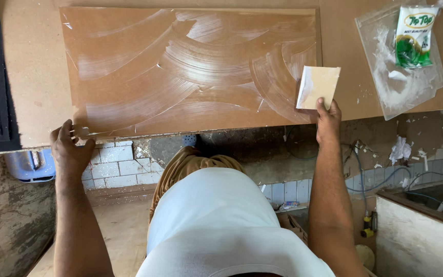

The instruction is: The person spreads white glue from a bag onto a large cardboard sheet using a small handheld pad, smoothing it across the surface. They then lay a black decorative fabric panel with gold calligraphy onto the glued board, press it flat by hand, and stack the finished mounted panel onto a pile of similar panels.

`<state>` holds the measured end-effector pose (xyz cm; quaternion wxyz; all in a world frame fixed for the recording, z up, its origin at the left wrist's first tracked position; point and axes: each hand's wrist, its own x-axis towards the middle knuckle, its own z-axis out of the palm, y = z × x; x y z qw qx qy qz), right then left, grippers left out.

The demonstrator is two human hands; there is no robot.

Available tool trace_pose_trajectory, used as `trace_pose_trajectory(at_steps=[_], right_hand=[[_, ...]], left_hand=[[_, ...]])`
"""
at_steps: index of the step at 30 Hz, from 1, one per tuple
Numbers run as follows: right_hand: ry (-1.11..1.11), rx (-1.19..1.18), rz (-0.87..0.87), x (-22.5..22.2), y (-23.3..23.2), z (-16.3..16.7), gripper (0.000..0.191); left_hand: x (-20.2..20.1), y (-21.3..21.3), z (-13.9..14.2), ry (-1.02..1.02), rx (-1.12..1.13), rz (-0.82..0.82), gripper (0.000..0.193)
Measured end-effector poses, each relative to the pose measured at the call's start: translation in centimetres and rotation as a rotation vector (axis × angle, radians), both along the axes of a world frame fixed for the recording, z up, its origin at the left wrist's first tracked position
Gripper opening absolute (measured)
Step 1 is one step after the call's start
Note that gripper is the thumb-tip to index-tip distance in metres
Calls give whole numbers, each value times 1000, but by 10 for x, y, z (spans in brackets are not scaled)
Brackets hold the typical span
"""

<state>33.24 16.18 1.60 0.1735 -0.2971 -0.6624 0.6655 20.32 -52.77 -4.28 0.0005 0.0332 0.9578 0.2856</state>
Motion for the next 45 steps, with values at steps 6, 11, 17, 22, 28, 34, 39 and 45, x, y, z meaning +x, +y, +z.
trace_pose_trajectory(at_steps=[6,11,17,22,28,34,39,45], right_hand=[[-51,-87,15,-22,-18,1,40],[-78,9,12,-19,-16,-5,40],[16,596,86,-80,-101,-20,22],[53,766,624,-145,-255,-28,21],[423,1075,1040,-187,-435,-23,13],[666,1247,1331,-160,-487,-26,17],[331,1014,1330,-179,-456,-24,16],[150,1263,699,-231,-357,-8,14]], left_hand=[[8,-5,4,-38,61,16,80],[8,-3,-1,79,78,104,65],[6,-25,-5,154,311,190,61],[8,-45,2,78,417,177,66],[18,-50,11,27,478,196,77],[17,-54,8,-3,492,246,75],[19,-57,2,15,448,246,71],[20,-49,-1,117,459,183,65]])
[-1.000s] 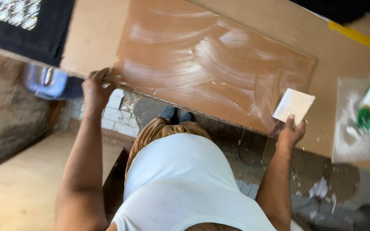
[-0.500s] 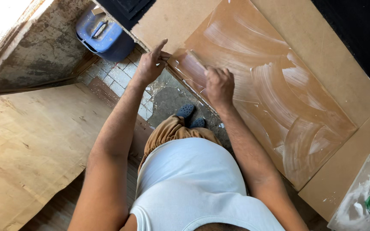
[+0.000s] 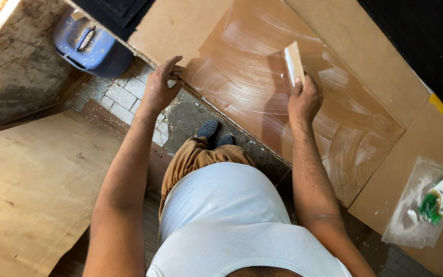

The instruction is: The person spreads white glue from a bag onto a large cardboard sheet using a small handheld pad, smoothing it across the surface. They then lay a black decorative fabric panel with gold calligraphy onto the glued board, press it flat by hand, and stack the finished mounted panel onto a pile of similar panels.

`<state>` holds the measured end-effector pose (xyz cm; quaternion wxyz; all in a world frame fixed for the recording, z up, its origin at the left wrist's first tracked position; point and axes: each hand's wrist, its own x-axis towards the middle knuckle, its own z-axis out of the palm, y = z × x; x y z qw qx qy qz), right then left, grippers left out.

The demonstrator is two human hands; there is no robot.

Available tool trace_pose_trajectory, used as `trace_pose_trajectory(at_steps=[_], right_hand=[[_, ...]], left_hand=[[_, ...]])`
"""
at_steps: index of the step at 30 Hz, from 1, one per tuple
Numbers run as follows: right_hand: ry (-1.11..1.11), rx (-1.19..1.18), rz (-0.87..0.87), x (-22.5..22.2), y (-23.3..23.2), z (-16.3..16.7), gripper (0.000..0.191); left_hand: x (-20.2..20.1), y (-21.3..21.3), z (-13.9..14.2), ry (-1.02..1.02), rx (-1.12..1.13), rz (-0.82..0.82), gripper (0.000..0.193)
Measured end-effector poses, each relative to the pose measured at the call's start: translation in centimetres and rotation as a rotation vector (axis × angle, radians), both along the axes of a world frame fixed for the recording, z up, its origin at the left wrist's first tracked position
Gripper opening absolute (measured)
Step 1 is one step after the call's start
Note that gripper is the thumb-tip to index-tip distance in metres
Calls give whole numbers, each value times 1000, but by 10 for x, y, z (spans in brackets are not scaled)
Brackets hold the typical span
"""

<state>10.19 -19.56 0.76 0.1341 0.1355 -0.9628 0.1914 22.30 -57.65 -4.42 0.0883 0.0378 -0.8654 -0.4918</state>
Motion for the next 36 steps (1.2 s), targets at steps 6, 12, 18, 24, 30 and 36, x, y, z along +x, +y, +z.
trace_pose_trajectory(at_steps=[6,12,18,24,30,36], right_hand=[[-320,140,81,44,17,-14,22],[-226,-174,309,104,47,-6,7],[-95,-89,-324,103,127,16,15],[-182,-135,148,169,125,10,9],[-40,44,-563,178,218,17,12],[-69,-103,-310,240,227,5,17]], left_hand=[[-2,13,-2,-14,-66,20,58],[-9,22,-1,-28,-141,-13,56],[-9,33,8,-10,-164,-35,53],[-12,42,14,-46,-139,-75,50],[-9,48,7,-25,-348,-151,47],[-13,54,1,-81,-537,-191,55]])
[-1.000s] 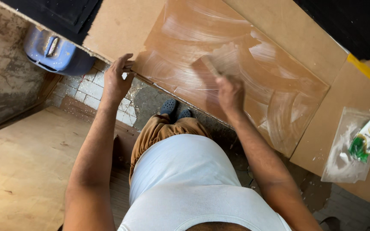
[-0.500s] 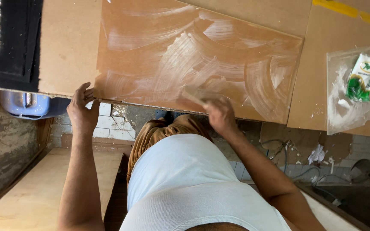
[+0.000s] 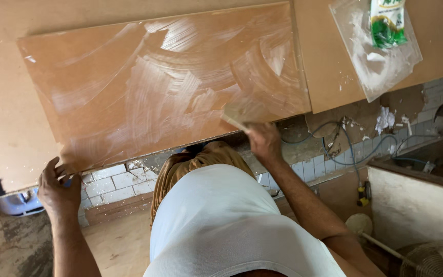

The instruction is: The person spreads white glue from a bag onto a large cardboard sheet using a small handheld pad, smoothing it across the surface. They then lay a black decorative fabric panel with gold calligraphy onto the glued board, press it flat by hand, and stack the finished mounted panel onto a pile of similar panels.

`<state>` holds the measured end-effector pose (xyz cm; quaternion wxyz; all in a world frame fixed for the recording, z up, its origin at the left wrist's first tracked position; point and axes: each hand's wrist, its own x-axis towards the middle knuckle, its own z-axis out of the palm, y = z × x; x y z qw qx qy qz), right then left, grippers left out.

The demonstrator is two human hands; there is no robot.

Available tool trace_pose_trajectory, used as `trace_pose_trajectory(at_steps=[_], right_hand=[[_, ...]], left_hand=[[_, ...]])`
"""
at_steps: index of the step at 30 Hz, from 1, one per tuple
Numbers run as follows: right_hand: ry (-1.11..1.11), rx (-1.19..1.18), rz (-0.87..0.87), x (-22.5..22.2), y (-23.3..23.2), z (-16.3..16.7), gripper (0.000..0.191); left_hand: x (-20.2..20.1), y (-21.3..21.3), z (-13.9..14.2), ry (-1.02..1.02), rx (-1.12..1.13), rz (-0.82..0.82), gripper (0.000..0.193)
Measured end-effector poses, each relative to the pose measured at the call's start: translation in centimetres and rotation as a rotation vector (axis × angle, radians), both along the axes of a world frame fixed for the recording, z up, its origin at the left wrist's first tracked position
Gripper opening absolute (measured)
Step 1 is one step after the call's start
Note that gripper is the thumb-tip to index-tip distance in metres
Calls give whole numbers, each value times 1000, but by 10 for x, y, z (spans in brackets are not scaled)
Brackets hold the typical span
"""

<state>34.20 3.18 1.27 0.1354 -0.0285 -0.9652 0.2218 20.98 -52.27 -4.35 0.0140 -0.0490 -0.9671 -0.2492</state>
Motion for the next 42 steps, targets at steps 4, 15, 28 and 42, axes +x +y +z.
trace_pose_trajectory(at_steps=[4,15,28,42], right_hand=[[-228,-246,-172,25,28,-5,13],[622,-1419,-1243,47,284,-7,35],[-56,-185,-277,40,224,-11,76],[-209,-124,-232,19,217,-31,47]], left_hand=[[-10,8,3,-119,-68,62,48],[-65,83,11,-437,148,39,81],[-36,97,61,-282,-363,173,70],[-34,72,49,-304,-344,195,50]])
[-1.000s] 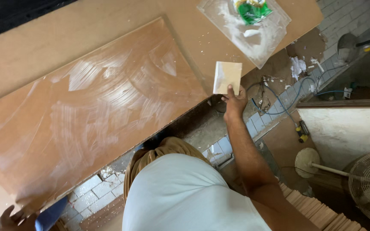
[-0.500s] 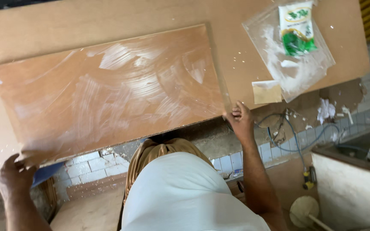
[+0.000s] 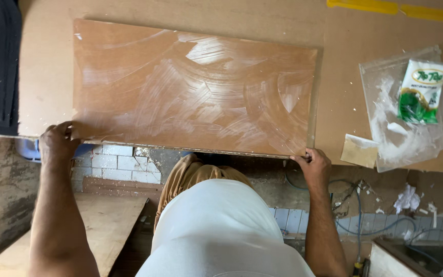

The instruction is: The person spreads white glue from a bag onto a large cardboard sheet using a small handheld pad, smoothing it across the surface. They then lay a black decorative fabric panel with gold calligraphy onto the glued board, press it flat by hand, and stack the finished mounted panel onto a pile of similar panels.

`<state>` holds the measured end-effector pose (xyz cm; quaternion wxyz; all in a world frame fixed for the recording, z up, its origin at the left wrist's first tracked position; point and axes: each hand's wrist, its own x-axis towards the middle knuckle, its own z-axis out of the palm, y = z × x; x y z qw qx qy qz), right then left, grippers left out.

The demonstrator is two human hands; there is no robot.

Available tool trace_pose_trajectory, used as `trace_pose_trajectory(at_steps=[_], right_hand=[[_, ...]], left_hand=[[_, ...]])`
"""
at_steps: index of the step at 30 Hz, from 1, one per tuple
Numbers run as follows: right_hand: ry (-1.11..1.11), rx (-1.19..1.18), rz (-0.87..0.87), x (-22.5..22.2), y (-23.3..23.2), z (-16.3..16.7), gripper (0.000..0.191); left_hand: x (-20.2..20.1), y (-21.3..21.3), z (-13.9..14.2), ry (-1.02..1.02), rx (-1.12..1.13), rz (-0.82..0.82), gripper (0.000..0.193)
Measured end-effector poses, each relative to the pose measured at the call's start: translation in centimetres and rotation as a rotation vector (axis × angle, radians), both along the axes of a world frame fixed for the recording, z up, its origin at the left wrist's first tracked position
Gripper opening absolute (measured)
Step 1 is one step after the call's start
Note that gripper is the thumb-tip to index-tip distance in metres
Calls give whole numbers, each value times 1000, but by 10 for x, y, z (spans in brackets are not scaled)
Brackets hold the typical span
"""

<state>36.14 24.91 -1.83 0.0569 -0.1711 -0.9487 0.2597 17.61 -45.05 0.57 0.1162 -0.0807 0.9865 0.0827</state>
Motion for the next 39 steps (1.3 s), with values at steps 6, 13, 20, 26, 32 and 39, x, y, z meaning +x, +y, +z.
trace_pose_trajectory(at_steps=[6,13,20,26,32,39], right_hand=[[-5,150,87,4,-12,-10,42],[12,305,104,16,-26,-27,46],[7,351,-31,12,-97,-17,51],[456,538,-221,37,-252,-38,58],[177,453,-447,26,-373,-58,39],[332,382,-294,12,-436,-27,38]], left_hand=[[-1,-19,-7,29,-29,73,61],[-5,-55,-20,22,25,77,59],[8,-95,-39,166,331,57,59],[18,-162,-34,305,584,-130,84],[-26,-287,-31,338,282,34,48],[-68,-361,-32,281,336,-162,30]])
